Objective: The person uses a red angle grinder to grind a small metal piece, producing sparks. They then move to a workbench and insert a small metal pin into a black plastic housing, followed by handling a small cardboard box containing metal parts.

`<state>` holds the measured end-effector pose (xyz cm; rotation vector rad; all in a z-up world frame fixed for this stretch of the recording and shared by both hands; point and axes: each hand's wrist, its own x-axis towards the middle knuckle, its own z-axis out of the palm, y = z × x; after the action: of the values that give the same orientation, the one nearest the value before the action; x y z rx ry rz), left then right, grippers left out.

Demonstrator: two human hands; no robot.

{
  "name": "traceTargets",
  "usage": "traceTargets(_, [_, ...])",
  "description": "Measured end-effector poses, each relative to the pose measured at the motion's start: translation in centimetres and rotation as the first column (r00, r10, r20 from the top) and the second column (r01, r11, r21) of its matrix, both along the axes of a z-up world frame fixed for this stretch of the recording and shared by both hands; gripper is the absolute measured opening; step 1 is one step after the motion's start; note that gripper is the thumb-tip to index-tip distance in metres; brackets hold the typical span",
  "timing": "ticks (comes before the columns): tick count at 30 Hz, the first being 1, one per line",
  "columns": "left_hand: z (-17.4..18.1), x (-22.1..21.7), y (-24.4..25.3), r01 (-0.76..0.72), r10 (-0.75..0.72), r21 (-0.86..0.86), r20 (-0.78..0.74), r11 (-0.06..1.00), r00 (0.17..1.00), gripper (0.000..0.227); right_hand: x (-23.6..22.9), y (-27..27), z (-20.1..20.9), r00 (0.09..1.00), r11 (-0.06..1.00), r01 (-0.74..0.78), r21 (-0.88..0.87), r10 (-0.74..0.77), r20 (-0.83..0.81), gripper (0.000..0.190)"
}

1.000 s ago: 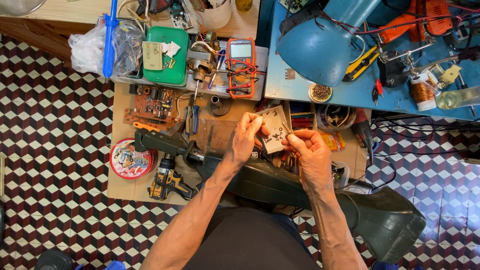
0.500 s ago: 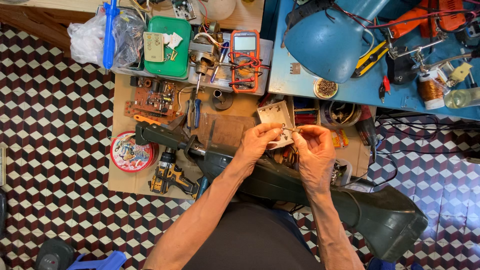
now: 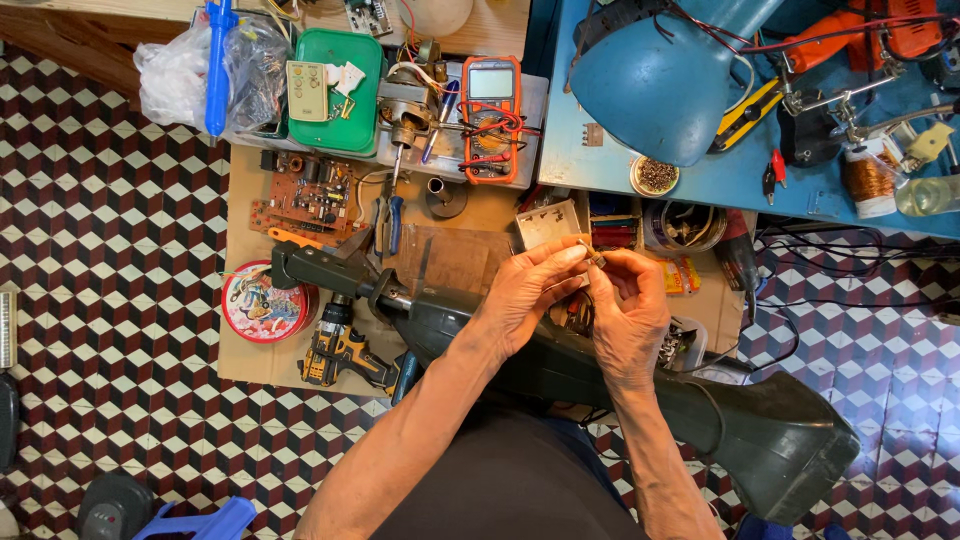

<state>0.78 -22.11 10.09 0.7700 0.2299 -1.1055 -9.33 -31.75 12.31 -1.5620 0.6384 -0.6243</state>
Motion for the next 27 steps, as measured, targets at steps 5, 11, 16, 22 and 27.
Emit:
traceTargets(5, [-0.2,-0.5,-0.2,-0.044,0.044,-0.017,-0.009,0.999,0.999,0.026,0.3,0.4,0.8,1.000,0.982,0.018,-0.186,-0.021,-0.015,0.021])
traceTargets(11, [-0.6,-0.5,0.0,-0.047,0.048,-0.027,0.039,0.999,0.998,0.024,0.6,0.7,1.8,0.994,0.929,0.021,-0.370,-0.058,-0.089,0.020])
traceTargets(16, [-0.3,-0.3,0.2,-0.050,0.045,0.047,0.101,0.998,0.994,0.025,0.5,0.9,2.2,0.993,0.841,-0.004,-0.540,-0.061,-0.103,0.020])
traceTargets(22, [0.2,-0.5,-0.2,-0.070,0.046,0.104,0.219,0.992,0.975,0.026,0.3,0.8,2.0,0.993,0.889,0.006,-0.457,-0.061,-0.105,0.019])
traceTargets(27, [0.0,-0.7,-0.6,-0.100,0.059,0.131,0.281,0.986,0.958,0.026,0.4,1.0,2.1,0.987,0.897,0.019,-0.441,-0.086,-0.133,0.020])
